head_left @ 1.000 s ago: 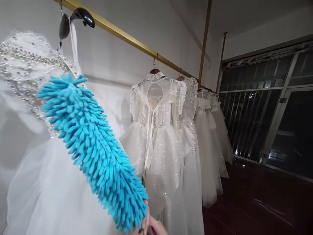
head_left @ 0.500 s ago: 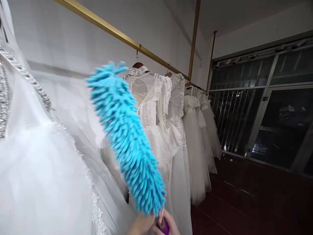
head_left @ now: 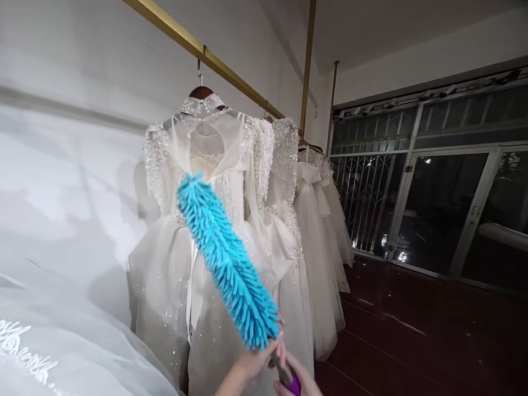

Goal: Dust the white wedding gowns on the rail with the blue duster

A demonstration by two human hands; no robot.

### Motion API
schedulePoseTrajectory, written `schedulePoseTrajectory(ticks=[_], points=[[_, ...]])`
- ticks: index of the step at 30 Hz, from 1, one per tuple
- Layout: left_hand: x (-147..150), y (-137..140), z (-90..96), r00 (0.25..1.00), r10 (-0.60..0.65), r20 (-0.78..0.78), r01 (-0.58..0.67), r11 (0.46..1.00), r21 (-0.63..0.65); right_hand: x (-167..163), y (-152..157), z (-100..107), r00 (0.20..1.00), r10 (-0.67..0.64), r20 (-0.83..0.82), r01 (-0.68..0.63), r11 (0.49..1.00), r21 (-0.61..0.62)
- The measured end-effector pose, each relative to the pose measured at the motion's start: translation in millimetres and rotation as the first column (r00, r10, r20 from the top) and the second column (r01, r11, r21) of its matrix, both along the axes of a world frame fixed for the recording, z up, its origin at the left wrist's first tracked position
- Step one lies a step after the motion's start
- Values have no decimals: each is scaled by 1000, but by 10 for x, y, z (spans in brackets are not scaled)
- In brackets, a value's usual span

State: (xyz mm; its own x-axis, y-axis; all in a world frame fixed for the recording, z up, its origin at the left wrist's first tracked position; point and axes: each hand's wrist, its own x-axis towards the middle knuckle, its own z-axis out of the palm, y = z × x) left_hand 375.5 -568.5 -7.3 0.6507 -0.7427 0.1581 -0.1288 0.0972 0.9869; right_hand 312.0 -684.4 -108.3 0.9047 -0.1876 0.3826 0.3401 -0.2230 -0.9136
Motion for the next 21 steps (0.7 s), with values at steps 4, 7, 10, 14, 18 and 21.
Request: schedulePoseTrajectory(ticks=[4, 7, 10, 14, 18, 21], points=[[370, -225, 584, 996, -3, 92, 1, 1000, 14, 340, -22, 637, 992, -125, 23, 124, 992, 38], [625, -347, 635, 997, -23, 67, 23, 1000, 7, 590, -2, 738, 990, -138, -8, 138, 987, 82], [760, -316, 413, 998, -52, 32, 51, 998, 33, 727, -72, 581, 997, 20, -75, -15, 998, 56], [765, -303, 271, 991, -104, -80, 99, 993, -62, 785, -327, 504, 974, 175, -146, -183, 982, -44], [712, -576, 529, 985, -17, -174, -4, 993, -122, 887, -553, 644, 994, 101, -52, -103, 994, -27], [723, -872, 629, 976, 49, -212, -82, 986, -147, 1033, -694, 627, 999, 49, 20, -50, 998, 44]])
